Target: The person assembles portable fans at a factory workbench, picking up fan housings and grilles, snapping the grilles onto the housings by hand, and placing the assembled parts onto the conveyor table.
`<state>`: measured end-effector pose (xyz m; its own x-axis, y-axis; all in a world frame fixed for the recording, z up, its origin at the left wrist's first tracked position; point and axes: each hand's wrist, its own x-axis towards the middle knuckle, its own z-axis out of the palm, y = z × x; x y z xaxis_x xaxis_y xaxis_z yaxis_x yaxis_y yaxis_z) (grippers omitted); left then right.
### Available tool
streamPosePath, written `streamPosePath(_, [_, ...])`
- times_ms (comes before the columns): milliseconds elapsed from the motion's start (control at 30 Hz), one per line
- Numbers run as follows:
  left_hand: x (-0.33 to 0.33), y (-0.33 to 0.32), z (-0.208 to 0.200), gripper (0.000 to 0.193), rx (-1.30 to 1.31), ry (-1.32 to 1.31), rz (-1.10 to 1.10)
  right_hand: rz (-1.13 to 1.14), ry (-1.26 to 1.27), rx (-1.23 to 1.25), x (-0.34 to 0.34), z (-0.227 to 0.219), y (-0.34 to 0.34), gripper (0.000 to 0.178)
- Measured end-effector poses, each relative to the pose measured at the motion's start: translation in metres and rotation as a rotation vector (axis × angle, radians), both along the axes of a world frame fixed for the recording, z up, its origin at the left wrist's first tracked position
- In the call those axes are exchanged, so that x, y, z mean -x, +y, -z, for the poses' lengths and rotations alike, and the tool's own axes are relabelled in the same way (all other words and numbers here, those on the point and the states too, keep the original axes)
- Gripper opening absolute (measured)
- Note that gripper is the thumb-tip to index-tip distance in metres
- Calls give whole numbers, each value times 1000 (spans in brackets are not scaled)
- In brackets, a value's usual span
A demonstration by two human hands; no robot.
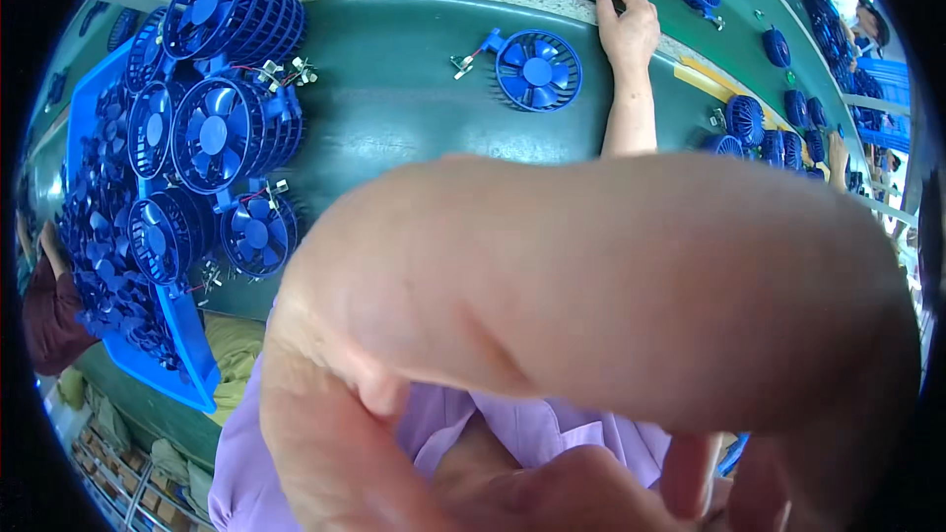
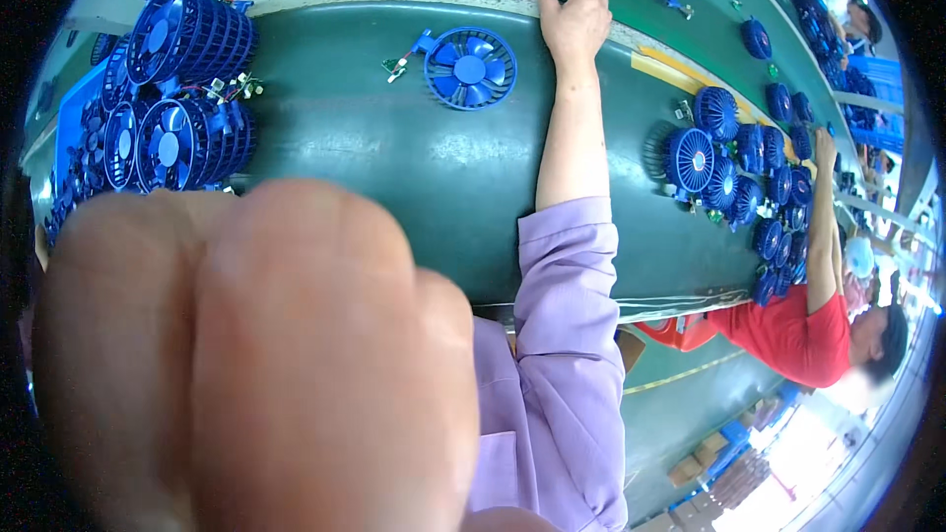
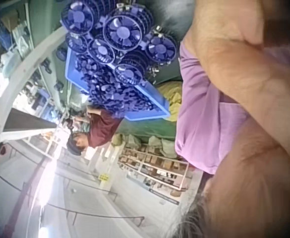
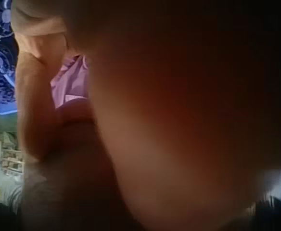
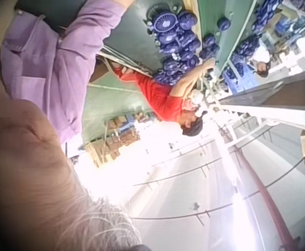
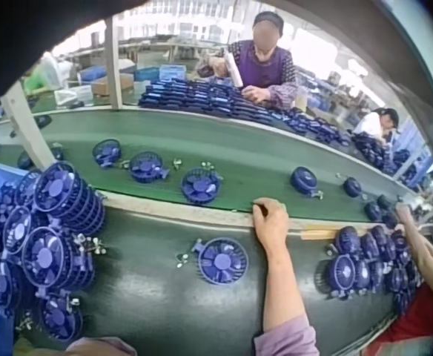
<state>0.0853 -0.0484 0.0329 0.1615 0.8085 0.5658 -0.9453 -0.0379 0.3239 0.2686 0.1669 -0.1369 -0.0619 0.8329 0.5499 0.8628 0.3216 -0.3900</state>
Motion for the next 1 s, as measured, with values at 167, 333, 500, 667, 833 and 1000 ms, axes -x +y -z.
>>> streamPosePath(167, [14,6,-1,15,-30,27,-25,-44,165,18,-13,-6,2,13])
streamPosePath(333, [33,14,1,14,-78,67,-144,-44,52,-25,8,-6,2,14])
streamPosePath(500, [61,14,4,13,-74,160,-255,-124,83,-26,-11,6,11,12])
streamPosePath(667, [90,-10,-3,11,-26,244,-353,6,124,93,-12,9,26,14])
streamPosePath(833, [90,-16,-2,10,-18,238,-448,-82,150,22,2,-18,-1,17])
streamPosePath(1000, [88,-22,-15,9,-46,220,-542,-227,393,213,27,-57,-15,38])
